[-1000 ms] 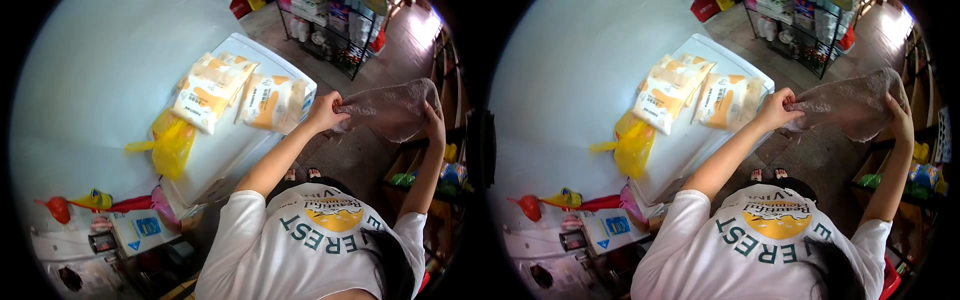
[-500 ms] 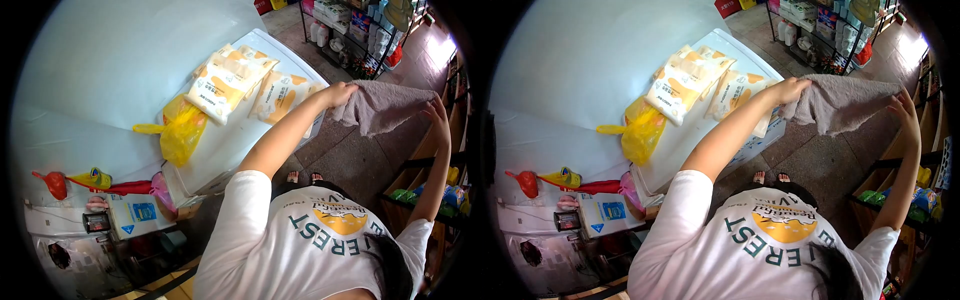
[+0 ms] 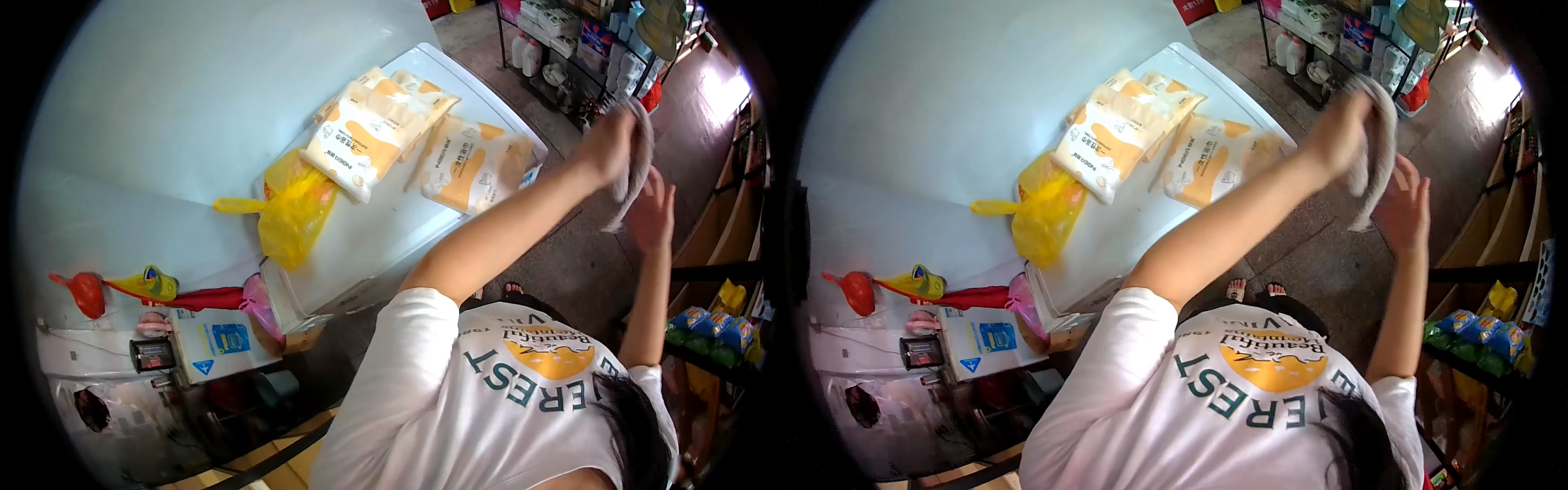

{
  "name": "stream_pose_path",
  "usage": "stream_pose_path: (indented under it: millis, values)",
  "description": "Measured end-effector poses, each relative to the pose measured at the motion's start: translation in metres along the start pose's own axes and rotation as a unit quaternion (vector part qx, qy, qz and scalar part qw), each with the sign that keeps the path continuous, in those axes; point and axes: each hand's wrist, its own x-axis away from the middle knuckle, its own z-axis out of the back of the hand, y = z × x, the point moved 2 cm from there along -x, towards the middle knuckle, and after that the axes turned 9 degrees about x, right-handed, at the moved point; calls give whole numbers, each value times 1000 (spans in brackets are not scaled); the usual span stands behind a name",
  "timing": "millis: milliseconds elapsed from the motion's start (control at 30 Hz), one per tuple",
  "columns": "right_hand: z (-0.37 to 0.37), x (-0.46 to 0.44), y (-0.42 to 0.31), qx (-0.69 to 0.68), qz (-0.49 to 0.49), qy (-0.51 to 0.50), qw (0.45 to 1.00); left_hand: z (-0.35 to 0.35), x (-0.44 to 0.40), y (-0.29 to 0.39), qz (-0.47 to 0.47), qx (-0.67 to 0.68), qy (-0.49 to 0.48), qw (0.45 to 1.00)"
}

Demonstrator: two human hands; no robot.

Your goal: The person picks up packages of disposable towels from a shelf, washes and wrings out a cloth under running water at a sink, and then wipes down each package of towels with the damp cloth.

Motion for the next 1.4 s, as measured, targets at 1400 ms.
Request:
stream_pose_path:
  millis: [1400]
  values:
    - [-217, -9, 65, 501, 310, -112, 800, 113, 186, 42, -96, -207, 168, 959]
